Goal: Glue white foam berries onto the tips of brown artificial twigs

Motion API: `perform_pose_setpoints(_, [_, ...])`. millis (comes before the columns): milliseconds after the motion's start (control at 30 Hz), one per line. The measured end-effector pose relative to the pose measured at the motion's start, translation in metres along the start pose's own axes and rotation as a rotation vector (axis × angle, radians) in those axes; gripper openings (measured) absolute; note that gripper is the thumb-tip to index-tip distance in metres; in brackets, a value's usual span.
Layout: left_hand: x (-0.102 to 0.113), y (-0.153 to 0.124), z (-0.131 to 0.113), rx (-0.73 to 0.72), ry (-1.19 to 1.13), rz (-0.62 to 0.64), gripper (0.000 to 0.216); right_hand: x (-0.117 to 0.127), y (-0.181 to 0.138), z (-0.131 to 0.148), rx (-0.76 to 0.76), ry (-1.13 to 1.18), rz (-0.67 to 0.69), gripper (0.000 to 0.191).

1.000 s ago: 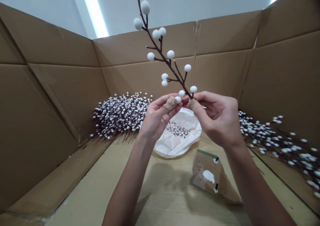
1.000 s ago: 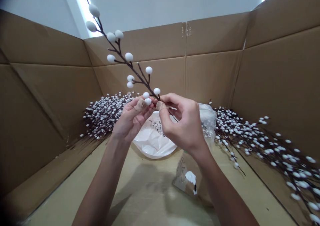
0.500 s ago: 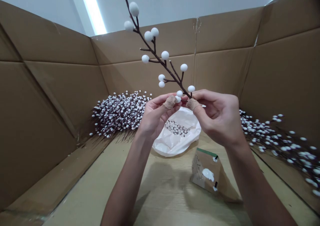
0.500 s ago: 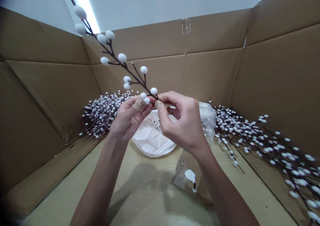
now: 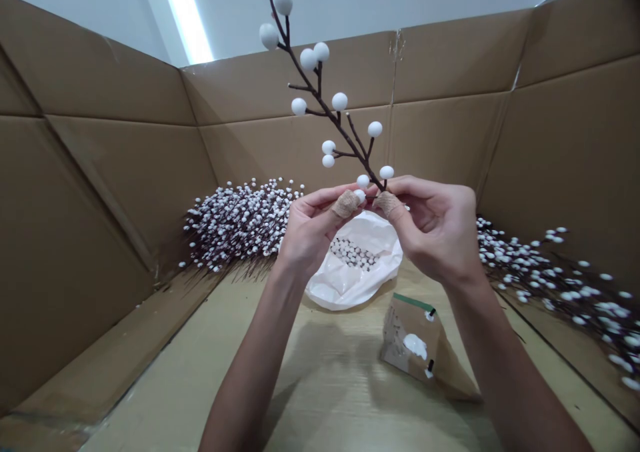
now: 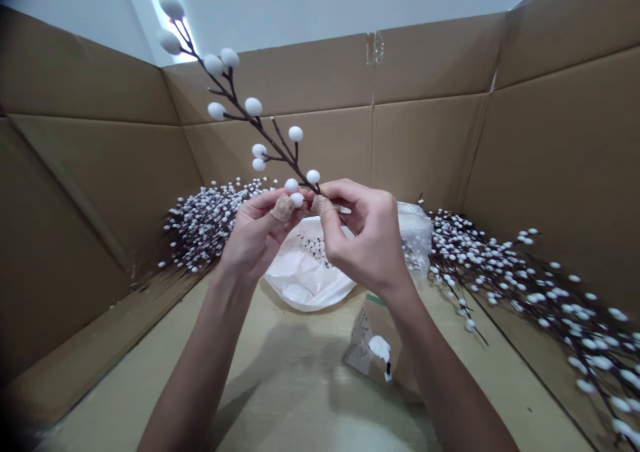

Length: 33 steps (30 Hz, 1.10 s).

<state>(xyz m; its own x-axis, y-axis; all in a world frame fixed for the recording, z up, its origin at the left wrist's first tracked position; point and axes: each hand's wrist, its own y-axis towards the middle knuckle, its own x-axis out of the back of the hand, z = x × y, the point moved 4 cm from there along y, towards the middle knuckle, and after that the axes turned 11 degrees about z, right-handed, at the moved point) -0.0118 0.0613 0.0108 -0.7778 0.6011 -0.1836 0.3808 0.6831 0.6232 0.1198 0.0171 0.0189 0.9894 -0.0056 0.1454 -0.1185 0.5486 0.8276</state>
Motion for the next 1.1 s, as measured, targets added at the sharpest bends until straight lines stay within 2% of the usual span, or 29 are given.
perform_pose_setpoints(267, [-0.0018,0.0006,0.0011,-0.031,0.01,0.047,0.011,0.0005,0.0002,-0.0013,0.018,0.011,0.002,0.01])
perform_pose_setpoints(500, [-0.0036,-0.001,0.0017,-0.028,0.01,-0.009,0.016,0.0012,0.0005,-0.0009,0.03,-0.033,-0.015,0.011])
perform_pose_setpoints(800, [-0.003,-0.0009,0.0014,-0.076,0.065,0.023,0.011,0.0001,-0.0003,-0.0017,0.062,-0.046,-0.023,0.012])
perform_pose_setpoints(1100, [-0.0015,0.0002,0.0052,-0.076,0.074,-0.014,0.014,0.0001,0.0001,-0.0034,0.057,-0.08,-0.026,0.015])
